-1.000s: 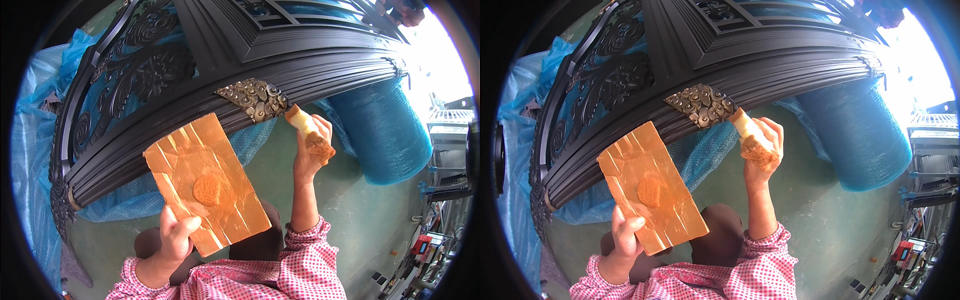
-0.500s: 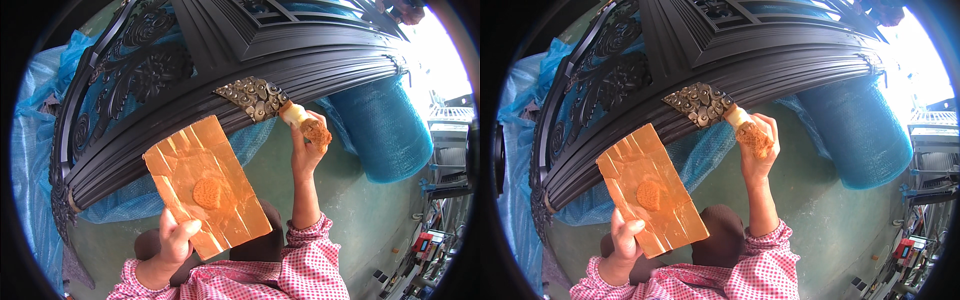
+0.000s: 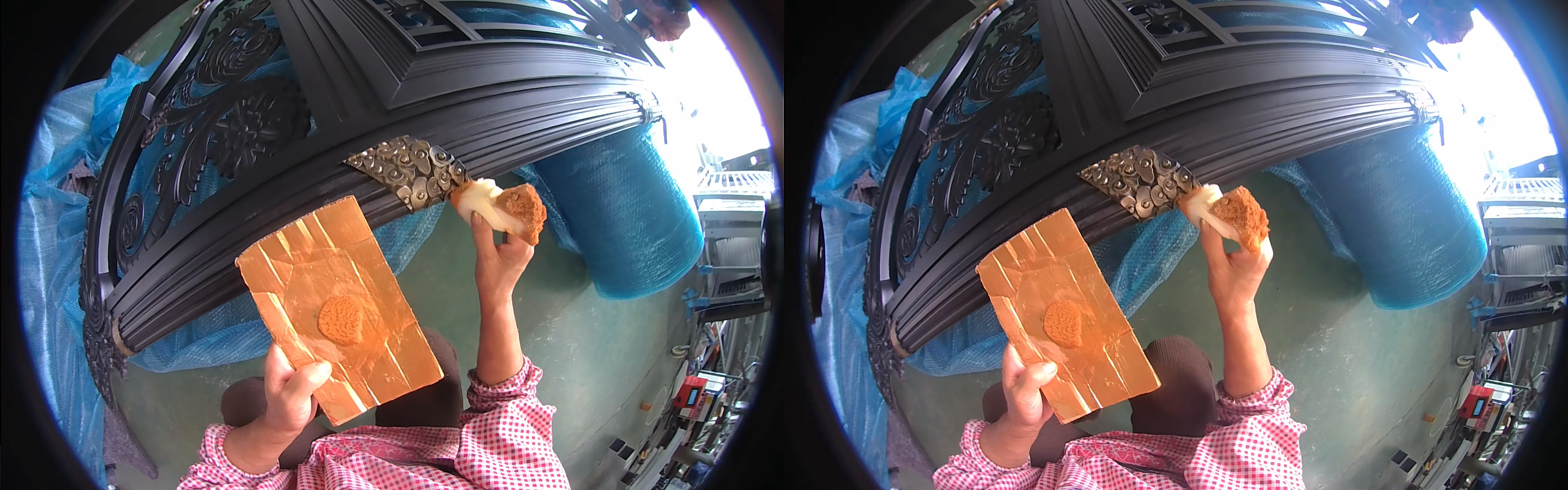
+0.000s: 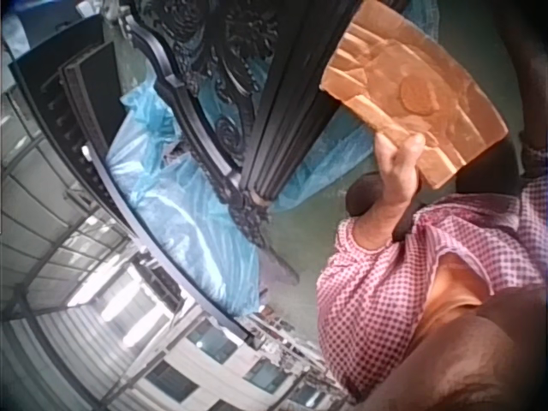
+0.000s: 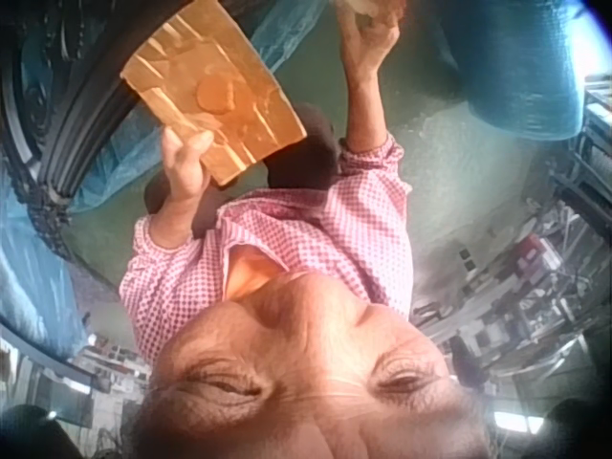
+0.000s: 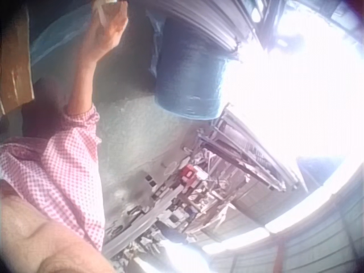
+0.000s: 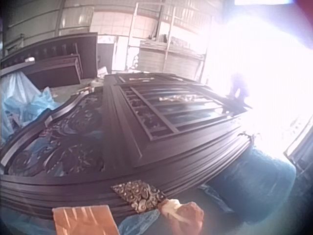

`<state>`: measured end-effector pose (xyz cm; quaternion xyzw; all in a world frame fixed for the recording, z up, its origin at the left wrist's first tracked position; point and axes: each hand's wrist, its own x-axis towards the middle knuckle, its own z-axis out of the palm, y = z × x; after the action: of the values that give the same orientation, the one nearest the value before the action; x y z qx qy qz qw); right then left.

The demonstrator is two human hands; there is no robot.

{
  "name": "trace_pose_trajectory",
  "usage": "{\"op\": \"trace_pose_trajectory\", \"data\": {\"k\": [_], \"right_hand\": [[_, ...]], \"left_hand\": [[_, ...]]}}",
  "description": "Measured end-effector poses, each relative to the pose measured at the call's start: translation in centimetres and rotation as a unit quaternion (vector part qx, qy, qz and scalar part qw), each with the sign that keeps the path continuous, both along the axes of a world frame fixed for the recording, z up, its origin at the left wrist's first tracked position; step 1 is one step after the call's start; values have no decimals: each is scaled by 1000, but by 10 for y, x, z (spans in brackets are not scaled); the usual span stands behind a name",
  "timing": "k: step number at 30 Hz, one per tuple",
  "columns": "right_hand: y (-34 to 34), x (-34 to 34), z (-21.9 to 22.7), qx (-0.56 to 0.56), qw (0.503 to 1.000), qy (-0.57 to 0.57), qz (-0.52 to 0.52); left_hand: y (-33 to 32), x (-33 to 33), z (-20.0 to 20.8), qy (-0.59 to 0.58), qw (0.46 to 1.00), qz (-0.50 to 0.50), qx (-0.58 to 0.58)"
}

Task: The person applies gold leaf to a decorative metal door frame using a sponge and a cardboard palette. They repeatedly dab the sponge onto the palette to pick up gold material and then press it onto the ornate scrollwork and frame details.

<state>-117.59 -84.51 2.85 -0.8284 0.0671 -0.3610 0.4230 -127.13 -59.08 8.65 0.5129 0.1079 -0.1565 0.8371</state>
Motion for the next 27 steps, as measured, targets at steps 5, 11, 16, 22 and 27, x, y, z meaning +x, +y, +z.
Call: {"op": "trace_pose_trajectory", "data": {"k": [5, 11, 16, 22, 27], "right_hand": [[0, -7, 6, 34, 999, -3, -3], [-2, 1, 12, -14, 998, 62, 10], [-3, 3, 25, -6, 999, 48, 16], [-5, -1, 26, -27, 997, 67, 30], [3, 9, 43, -61, 994, 85, 32]], "left_hand": [[1, 3, -5, 0, 1000, -6, -6], [4, 4, -6, -1, 1000, -16, -3], [3, 7, -5, -3, 1000, -15, -12], [3, 11, 0, 3, 1000, -18, -12], [8, 12, 0, 0, 1000, -28, -8]]}}
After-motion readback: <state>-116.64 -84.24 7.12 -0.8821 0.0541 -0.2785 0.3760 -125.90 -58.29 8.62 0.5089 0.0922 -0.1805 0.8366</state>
